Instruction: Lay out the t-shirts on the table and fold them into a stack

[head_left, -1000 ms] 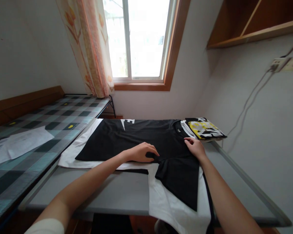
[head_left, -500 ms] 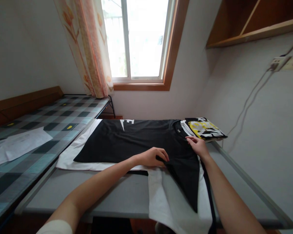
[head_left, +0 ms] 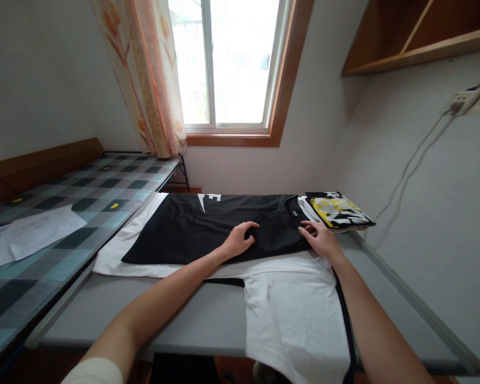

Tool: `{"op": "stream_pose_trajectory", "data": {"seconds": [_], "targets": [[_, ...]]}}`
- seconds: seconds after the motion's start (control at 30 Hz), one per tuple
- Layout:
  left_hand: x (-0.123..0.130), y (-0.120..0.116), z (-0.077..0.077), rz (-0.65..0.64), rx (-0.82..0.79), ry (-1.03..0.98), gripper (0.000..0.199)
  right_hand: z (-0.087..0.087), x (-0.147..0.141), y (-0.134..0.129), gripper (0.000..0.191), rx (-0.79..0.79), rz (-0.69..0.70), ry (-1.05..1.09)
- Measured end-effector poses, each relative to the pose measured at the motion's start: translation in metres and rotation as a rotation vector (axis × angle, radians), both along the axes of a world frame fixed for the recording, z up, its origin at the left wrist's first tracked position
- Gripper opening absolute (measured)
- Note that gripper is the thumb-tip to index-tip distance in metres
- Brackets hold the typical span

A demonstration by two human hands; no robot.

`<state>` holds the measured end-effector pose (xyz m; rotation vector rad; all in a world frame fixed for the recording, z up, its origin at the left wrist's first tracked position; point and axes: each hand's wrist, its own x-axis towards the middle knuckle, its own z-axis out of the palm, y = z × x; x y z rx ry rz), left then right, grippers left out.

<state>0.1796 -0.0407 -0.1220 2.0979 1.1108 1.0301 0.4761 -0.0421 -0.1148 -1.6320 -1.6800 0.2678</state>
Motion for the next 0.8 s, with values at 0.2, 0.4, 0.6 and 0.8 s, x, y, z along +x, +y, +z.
{"op": "stream_pose_trajectory", "data": {"seconds": [0.2,0.4,0.6,0.8], "targets": [[0.0,-0.007,0.0,-0.037,0.036,0.078,0.013,-0.001,0.009,-0.002,0.043,-0.146,0.077,-0.031],[-0.002,-0.012,0.005,-0.012,-0.046,0.105,0.021,0.001,0.022,-0.005,0.05,-0.3,0.161,0.037],[-0.004,-0.011,0.01,-0.111,-0.089,0.182,0.015,0.004,0.025,-0.008,0.053,-0.366,0.21,-0.02],[-0.006,-0.014,0.021,-0.166,-0.094,0.346,0.019,0.011,0.019,-0.012,0.036,-0.263,0.055,-0.258]]}}
